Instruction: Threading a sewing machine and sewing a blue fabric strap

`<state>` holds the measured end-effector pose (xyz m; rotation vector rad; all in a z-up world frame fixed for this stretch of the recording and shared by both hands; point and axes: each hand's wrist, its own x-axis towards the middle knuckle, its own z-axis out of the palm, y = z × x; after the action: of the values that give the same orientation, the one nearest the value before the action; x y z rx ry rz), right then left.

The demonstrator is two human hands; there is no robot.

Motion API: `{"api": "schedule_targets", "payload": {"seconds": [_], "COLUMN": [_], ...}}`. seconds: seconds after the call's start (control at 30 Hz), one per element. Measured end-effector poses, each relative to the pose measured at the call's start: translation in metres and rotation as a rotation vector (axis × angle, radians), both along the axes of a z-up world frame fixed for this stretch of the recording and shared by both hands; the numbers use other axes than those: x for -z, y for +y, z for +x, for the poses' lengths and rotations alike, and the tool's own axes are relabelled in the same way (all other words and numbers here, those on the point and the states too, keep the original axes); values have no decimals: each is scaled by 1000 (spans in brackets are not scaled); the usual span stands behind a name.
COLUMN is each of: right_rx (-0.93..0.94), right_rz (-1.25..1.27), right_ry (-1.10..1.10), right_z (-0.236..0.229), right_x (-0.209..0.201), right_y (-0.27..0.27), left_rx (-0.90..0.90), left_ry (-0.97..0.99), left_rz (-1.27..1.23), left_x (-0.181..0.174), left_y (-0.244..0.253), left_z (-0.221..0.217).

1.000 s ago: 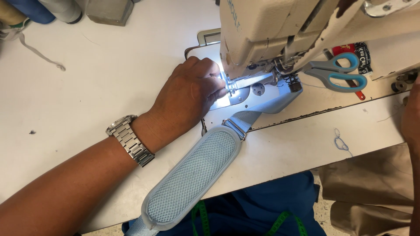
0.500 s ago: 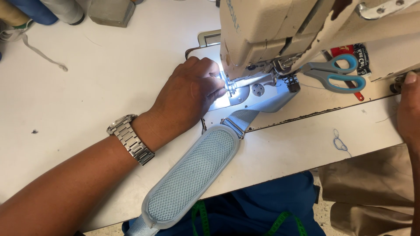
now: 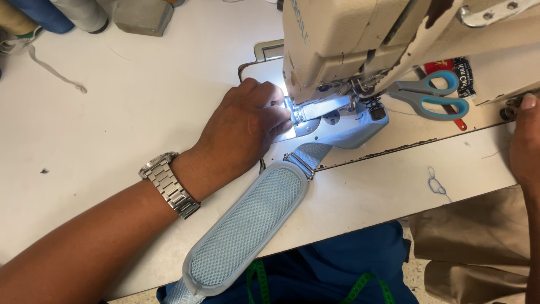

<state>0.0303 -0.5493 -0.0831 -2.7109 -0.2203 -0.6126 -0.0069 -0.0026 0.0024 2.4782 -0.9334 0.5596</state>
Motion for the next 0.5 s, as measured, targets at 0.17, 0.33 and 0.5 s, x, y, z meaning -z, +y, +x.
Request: {"api": "schedule_targets", "payload": {"seconds": [0.17,0.33,0.5], "right_rx": [140,117,90], "right_rz": [26,59,-34], "right_ry": [46,48,-3], "right_z": [-2,2,4], "right_x": [7,17,18], "right_y": [-5,-18,-22], "left_rx": [-12,-18,-19], "left_ry": [-10,-2,-14], "left_rz": [14,16,17], "left_x": [-2,1,0], "left_y": [0,0,1], "left_z": [-2,0,2]}}
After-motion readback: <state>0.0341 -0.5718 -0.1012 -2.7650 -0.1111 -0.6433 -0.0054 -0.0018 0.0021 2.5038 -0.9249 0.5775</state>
